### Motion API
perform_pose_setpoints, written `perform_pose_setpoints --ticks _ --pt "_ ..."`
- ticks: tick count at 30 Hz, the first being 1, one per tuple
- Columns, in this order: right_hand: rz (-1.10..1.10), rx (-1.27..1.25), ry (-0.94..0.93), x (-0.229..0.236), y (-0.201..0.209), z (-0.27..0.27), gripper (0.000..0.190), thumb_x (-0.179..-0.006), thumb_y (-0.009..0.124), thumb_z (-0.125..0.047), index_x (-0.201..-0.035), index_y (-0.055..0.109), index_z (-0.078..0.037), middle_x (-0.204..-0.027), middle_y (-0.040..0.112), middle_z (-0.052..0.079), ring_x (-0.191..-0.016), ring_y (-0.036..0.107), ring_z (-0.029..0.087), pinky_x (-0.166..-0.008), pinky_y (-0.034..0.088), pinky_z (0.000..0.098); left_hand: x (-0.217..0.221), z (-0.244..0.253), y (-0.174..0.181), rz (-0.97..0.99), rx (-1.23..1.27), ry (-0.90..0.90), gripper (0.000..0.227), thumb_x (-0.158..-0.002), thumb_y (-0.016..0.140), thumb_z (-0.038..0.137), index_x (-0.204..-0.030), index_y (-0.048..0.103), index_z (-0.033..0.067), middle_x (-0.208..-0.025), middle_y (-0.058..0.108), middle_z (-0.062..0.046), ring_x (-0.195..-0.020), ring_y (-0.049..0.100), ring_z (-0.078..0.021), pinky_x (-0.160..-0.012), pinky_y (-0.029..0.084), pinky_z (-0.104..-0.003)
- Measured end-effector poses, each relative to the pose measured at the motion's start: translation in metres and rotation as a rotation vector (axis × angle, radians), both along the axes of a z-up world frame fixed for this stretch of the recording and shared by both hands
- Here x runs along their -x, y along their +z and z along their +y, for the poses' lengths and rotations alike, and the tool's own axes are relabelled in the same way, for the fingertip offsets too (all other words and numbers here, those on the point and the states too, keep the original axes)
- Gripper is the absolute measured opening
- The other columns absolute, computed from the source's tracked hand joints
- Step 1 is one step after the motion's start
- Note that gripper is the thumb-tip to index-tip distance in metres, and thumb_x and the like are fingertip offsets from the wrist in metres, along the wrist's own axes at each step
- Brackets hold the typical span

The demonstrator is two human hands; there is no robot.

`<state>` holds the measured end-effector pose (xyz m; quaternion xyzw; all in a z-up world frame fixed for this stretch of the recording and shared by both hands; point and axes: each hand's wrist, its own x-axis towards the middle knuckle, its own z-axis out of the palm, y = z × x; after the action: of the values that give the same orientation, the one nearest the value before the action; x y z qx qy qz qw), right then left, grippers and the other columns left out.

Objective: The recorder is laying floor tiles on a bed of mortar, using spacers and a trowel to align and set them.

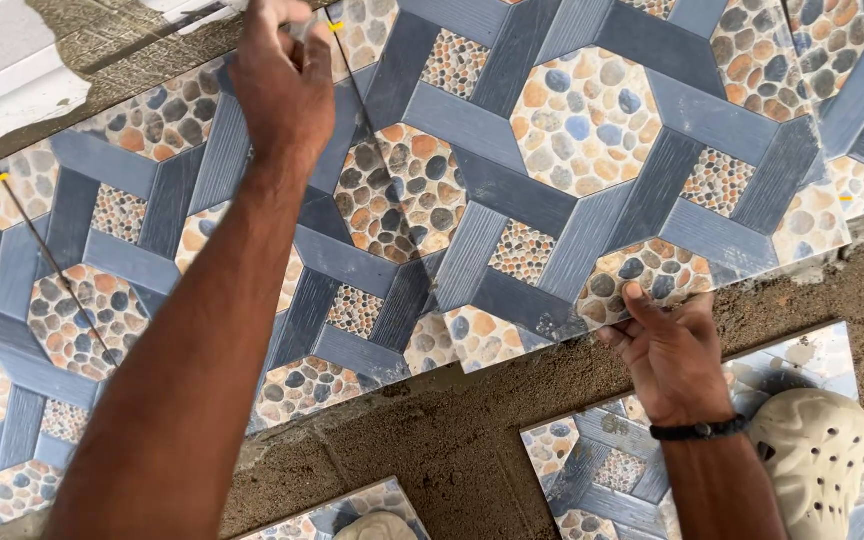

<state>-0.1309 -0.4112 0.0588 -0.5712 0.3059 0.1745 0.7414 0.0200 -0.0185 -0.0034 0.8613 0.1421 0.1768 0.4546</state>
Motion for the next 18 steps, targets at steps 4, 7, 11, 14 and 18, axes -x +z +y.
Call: perform_pose_setpoints --ticks 4,7,11,14,18 --pt "0.09 0.1 0.033 -0.005 -0.011 -0.009 0.045 -0.097 0.067 -0.01 -0.127 0.034 -0.008 -0.1 0.068 0.011 -0.085 0.072 0.023 -0.072 0.062 0.0378 0.057 -0.018 0.024 0.217 0.612 0.209 0.02 -0.096 0.06 -0.005 -0.116 0.057 -0.0014 -0.098 0.06 -0.009 -0.075 0.06 -0.0097 -0.058 0.054 -0.022" --pt "0.201 0.184 0.018 -0.011 -0.01 -0.009 0.043 -0.095 0.069 -0.011 -0.121 0.037 -0.003 -0.1 0.069 0.014 -0.084 0.072 0.023 -0.071 0.063 0.0364 0.1 -0.034 0.057 0.464 0.748 0.262 0.026 -0.091 0.057 -0.01 -0.117 0.06 -0.0055 -0.1 0.065 -0.012 -0.082 0.067 -0.0141 -0.074 0.065 -0.021" --pt "0.194 0.366 0.174 -0.01 -0.014 -0.019 0.032 -0.093 0.074 -0.021 -0.103 0.062 0.007 -0.088 0.073 0.018 -0.071 0.072 0.022 -0.057 0.057 0.0326 0.14 -0.05 0.08 0.562 0.756 0.164 0.034 -0.088 0.058 -0.011 -0.121 0.063 -0.0082 -0.11 0.072 -0.02 -0.098 0.076 -0.0235 -0.086 0.061 -0.027" --pt "0.217 0.526 0.278 -0.012 -0.015 -0.02 0.033 -0.092 0.076 -0.027 -0.098 0.069 0.005 -0.082 0.073 0.018 -0.063 0.068 0.02 -0.051 0.052 0.0301 0.158 -0.06 0.086 0.563 0.833 0.148 0.032 -0.093 0.055 -0.005 -0.125 0.06 -0.0082 -0.114 0.071 -0.023 -0.101 0.076 -0.0271 -0.086 0.062 -0.029" --pt "0.248 0.678 0.331 -0.016 -0.019 -0.021 0.036 -0.091 0.078 -0.029 -0.099 0.068 0.005 -0.079 0.071 0.017 -0.059 0.064 0.018 -0.052 0.052 0.029 0.176 -0.064 0.084 0.565 0.832 0.075 0.03 -0.097 0.055 0.005 -0.124 0.06 -0.0062 -0.113 0.072 -0.022 -0.097 0.077 -0.0239 -0.082 0.063 -0.028"
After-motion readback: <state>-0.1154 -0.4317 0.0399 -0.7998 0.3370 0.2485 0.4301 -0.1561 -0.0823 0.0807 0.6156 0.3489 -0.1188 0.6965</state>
